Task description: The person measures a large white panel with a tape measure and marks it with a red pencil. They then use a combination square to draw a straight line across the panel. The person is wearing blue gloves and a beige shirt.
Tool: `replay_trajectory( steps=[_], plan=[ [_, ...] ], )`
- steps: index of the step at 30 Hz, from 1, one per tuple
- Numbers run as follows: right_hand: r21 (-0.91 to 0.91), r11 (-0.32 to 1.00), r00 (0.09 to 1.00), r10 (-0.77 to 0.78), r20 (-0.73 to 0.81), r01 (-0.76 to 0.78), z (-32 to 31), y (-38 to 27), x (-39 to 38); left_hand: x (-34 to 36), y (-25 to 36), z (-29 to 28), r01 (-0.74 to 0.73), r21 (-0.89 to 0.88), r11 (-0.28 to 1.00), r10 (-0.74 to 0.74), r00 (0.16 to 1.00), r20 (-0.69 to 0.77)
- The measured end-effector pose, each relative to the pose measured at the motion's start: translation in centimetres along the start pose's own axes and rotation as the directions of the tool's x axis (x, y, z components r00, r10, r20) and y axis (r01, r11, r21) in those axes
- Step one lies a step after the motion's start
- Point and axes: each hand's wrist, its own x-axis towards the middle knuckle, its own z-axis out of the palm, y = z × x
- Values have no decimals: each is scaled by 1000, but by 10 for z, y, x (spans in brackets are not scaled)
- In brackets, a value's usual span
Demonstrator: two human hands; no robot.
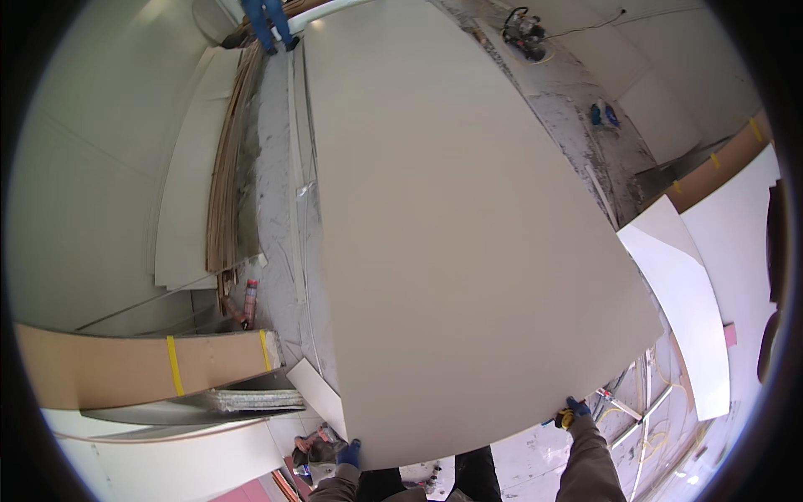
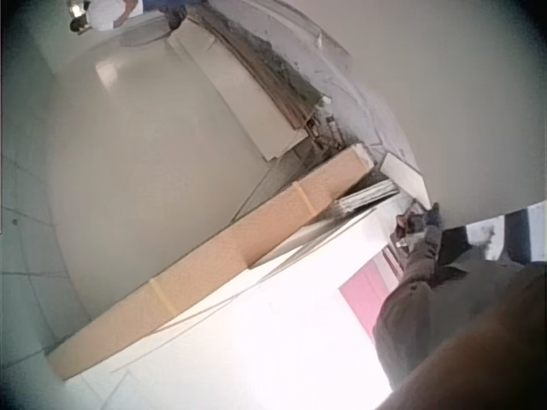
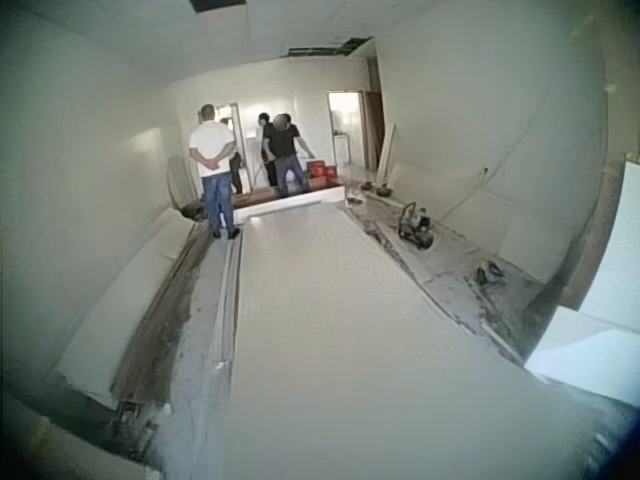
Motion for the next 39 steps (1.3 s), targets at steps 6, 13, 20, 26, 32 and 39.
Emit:
replay_trajectory(
  steps=[6, 13, 20, 26, 32, 39],
  plan=[
    [-33, 994, 956, -110, -271, 105, -79, 2, -11, -87, 7, 58, 311, -410, 857, -299, 950, 94],
    [-197, 979, 973, 7, -230, -54, -65, 6, -13, -48, 0, 58, 384, -449, 806, -418, 908, 26],
    [-119, 993, 990, 3, -142, -20, -22, 49, 95, 54, -20, 29, 208, -385, 899, -287, 945, -160],
    [-119, 993, 983, 5, -183, -28, -8, 33, 115, 106, -35, 58, -39, 95, 995, 30, 995, 95],
    [-179, 984, 937, -62, -343, 0, -17, 24, 174, 132, 1, 118, 132, -853, 505, -240, 971, 8],
    [-89, 996, 995, -39, -87, 31, -3, 18, 252, 211, 7, 151, 215, -701, 680, -234, 970, 71]
  ],
)
